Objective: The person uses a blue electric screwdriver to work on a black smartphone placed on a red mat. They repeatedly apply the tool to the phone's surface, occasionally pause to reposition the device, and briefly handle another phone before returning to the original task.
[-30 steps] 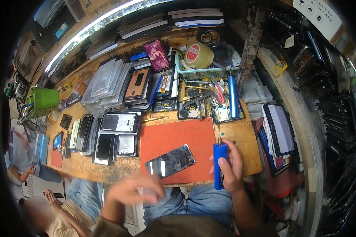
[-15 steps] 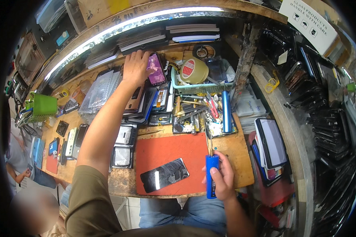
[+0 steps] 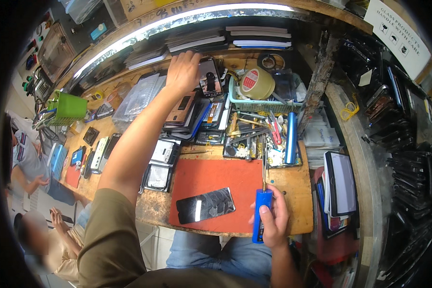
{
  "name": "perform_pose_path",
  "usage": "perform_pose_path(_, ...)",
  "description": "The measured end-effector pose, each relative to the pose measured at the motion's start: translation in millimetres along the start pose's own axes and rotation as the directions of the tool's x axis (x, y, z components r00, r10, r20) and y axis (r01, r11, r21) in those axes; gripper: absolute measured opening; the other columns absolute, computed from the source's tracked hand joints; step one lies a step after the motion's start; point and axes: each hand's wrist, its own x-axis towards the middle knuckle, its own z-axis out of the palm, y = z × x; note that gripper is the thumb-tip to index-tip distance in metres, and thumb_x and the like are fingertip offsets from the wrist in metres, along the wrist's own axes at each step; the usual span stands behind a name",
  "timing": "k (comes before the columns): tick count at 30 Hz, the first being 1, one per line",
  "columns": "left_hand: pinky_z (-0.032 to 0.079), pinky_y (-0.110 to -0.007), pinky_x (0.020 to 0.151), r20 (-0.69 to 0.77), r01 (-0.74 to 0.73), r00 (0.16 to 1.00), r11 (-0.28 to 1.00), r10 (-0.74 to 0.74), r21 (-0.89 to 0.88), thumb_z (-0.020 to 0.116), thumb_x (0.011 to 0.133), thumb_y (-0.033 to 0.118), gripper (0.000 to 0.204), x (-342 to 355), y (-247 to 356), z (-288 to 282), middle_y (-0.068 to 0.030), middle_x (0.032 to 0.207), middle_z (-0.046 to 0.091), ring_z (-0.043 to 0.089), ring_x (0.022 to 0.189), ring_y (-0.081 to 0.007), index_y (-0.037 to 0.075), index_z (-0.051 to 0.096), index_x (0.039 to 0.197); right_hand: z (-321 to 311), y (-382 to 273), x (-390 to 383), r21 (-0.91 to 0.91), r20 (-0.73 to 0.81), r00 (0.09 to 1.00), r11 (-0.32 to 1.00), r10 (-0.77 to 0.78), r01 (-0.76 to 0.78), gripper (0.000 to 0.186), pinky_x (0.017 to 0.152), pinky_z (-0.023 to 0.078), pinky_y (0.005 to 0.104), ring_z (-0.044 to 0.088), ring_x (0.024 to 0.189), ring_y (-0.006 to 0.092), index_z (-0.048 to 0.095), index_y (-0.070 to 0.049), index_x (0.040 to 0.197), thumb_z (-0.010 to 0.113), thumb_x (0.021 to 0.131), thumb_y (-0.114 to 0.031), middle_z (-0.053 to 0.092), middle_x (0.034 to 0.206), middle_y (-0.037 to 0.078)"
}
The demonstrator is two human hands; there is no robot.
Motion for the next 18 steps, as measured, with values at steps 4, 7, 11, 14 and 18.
perform_pose_path(4,0.038,-0.058,0.114,0.166,0.117,0.979,0.993,-0.117,0.012,0.073,0.083,0.014,0.048,9,14,-34,-0.0139,0.123,0.069,0.063,0.124,-0.034,0.007,0.068,0.13,-3,5,-1,-0.04,-0.027,0.999,0.999,-0.022,0.021,0.062,0.066,0.058,0.0297,0.067,0.07,0.0162,0.039,0.004,0.159,0.059,0.107,-0.023,0.069,0.106,0.015)
perform_pose_path(7,0.035,-0.062,0.113,-0.217,0.106,0.966,0.979,-0.143,-0.172,0.075,0.083,0.022,0.04,14,45,-78,-0.0148,0.112,0.074,0.064,0.121,-0.0344,0.008,0.074,0.121,-3,9,-1,-0.021,-0.04,0.998,0.999,-0.05,0.05,0.063,0.064,0.057,0.0297,0.067,0.069,0.016,0.038,0.004,0.159,0.058,0.107,-0.023,0.069,0.103,0.015)
perform_pose_path(11,0.041,-0.053,0.11,-0.611,-0.281,0.791,0.905,0.031,-0.319,0.076,0.075,0.016,0.029,-26,81,-152,-0.0068,0.094,0.069,0.066,0.107,-0.0295,0.013,0.073,0.104,-2,10,2,-0.087,-0.059,0.995,0.993,-0.082,0.077,0.063,0.057,0.053,0.0263,0.063,0.062,0.0155,0.037,0.004,0.16,0.054,0.109,-0.028,0.067,0.102,0.016)
perform_pose_path(14,0.048,-0.047,0.103,-0.747,-0.329,0.657,0.93,0.101,-0.163,0.073,0.076,0.018,0.023,-57,68,-207,-0.0052,0.089,0.066,0.065,0.094,-0.0269,0.011,0.068,0.097,-3,11,3,-0.156,-0.067,0.994,0.985,-0.09,0.079,0.063,0.056,0.052,0.026,0.062,0.062,0.0153,0.036,0.005,0.16,0.053,0.11,-0.029,0.066,0.102,0.017)
perform_pose_path(18,0.051,-0.04,0.095,-0.229,0.096,0.533,0.326,-0.815,-0.94,0.057,0.101,0.025,0.034,-103,-17,-254,-0.0065,0.114,0.07,0.065,0.094,-0.0198,0.005,0.06,0.128,-6,12,1,-0.171,-0.058,0.994,0.982,-0.094,0.083,0.063,0.056,0.052,0.0258,0.062,0.062,0.0152,0.036,0.004,0.16,0.051,0.11,-0.03,0.065,0.103,0.017)
